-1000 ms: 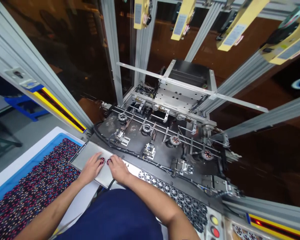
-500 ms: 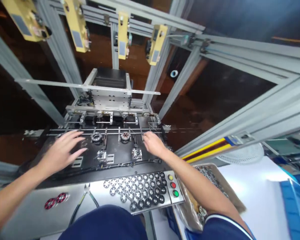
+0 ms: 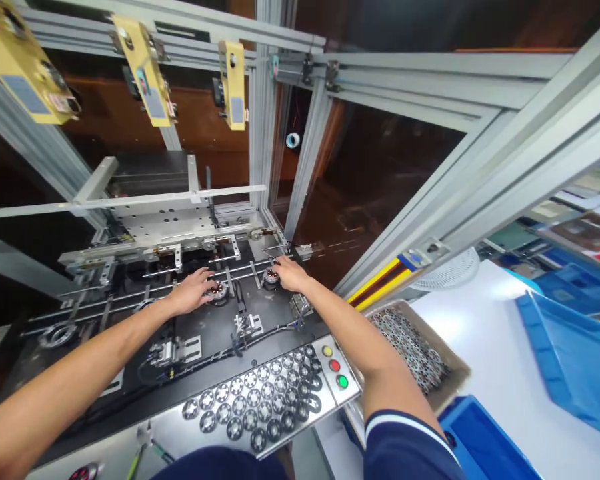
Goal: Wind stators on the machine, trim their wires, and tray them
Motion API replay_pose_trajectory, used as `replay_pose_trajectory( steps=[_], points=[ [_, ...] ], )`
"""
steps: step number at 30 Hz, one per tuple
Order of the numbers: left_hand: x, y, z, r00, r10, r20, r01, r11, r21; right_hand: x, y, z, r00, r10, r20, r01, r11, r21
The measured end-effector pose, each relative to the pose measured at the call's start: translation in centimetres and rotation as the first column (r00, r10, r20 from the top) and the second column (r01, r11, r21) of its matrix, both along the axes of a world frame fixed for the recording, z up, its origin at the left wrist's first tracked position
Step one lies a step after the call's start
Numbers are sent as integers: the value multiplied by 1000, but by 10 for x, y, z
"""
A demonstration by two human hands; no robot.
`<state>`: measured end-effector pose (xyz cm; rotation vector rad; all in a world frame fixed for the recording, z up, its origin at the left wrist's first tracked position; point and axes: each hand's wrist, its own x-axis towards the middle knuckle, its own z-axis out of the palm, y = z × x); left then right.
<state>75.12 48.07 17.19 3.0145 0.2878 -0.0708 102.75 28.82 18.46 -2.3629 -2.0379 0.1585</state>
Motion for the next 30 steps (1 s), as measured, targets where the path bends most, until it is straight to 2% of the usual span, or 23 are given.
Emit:
replay_pose_trajectory(
  steps=[13,19,23,30],
  points=[
    [9,6,-8,998,-2,-68,-4,997,-82,10,16,-15,997,61,-57,-64,996,-65],
    [10,6,-2,999,25,39,-19,986,-164,17,21,-17,995,67,-70,-74,993,-96],
    [-2,-8,15,980,95,177,-48,966,-254,21,24,-20,993,70,-93,-79,991,-106],
    [-63,-52,72,893,221,392,-51,915,-400,28,31,-24,985,97,-141,-116,985,-130]
  ],
)
